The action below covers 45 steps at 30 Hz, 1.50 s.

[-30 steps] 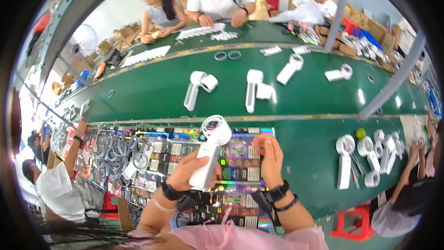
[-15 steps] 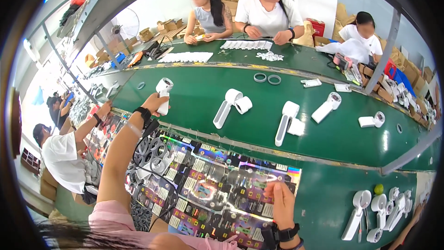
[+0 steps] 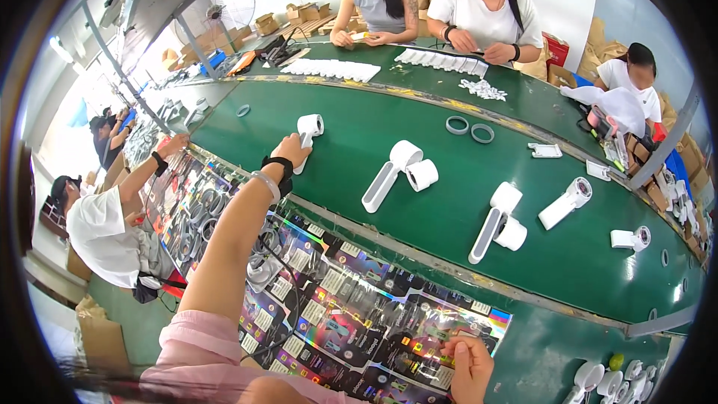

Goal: Assembling the components of small handheld electronic fans on a factory production line.

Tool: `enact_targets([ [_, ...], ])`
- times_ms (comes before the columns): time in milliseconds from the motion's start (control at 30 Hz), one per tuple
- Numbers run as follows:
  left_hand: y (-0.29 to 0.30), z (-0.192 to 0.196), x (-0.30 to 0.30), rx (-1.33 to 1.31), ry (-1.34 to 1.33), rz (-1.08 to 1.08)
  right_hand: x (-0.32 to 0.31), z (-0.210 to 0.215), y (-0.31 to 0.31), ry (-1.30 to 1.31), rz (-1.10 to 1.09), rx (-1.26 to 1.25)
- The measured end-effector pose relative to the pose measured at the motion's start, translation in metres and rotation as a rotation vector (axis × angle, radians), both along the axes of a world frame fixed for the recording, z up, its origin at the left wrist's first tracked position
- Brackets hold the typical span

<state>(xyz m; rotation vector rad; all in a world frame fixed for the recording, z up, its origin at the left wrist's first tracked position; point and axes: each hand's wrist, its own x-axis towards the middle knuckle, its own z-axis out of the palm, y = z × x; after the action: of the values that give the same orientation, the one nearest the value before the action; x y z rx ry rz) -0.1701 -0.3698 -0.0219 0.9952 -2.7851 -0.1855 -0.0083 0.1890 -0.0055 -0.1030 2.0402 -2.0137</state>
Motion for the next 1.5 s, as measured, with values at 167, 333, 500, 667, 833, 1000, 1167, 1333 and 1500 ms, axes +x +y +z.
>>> enact_targets([
  [167,0.008,0.003,0.007,0.023,-0.060,0.042,-0.001,0.002,0.000,0.042,0.034,0.022],
  [333,0.010,0.013,0.029,0.053,-0.064,0.028,-0.001,-0.002,0.002,0.076,0.071,0.063],
  [500,-0.036,0.039,0.051,0.296,-0.242,-0.111,-0.008,-0.011,0.008,0.041,0.002,-0.011],
  [667,-0.047,0.048,0.053,0.587,-0.263,-0.065,-0.011,-0.029,0.002,0.136,-0.138,0.008],
  [833,-0.003,0.042,0.027,0.322,-0.173,-0.216,-0.009,-0.031,0.009,0.235,-0.223,0.063],
  [1000,-0.041,0.041,0.032,0.259,-0.271,-0.178,-0.005,-0.025,-0.011,0.226,-0.206,0.150],
  [1167,-0.079,0.078,0.018,0.452,-0.187,-0.217,-0.009,-0.031,0.000,0.269,-0.294,0.231],
  [1333,-0.197,0.057,0.039,0.238,-0.274,-0.092,-0.018,-0.042,-0.009,0.301,-0.343,0.385],
  [1500,-0.248,0.038,0.030,0.242,-0.277,0.075,-0.027,-0.043,-0.009,0.241,-0.433,0.416],
])
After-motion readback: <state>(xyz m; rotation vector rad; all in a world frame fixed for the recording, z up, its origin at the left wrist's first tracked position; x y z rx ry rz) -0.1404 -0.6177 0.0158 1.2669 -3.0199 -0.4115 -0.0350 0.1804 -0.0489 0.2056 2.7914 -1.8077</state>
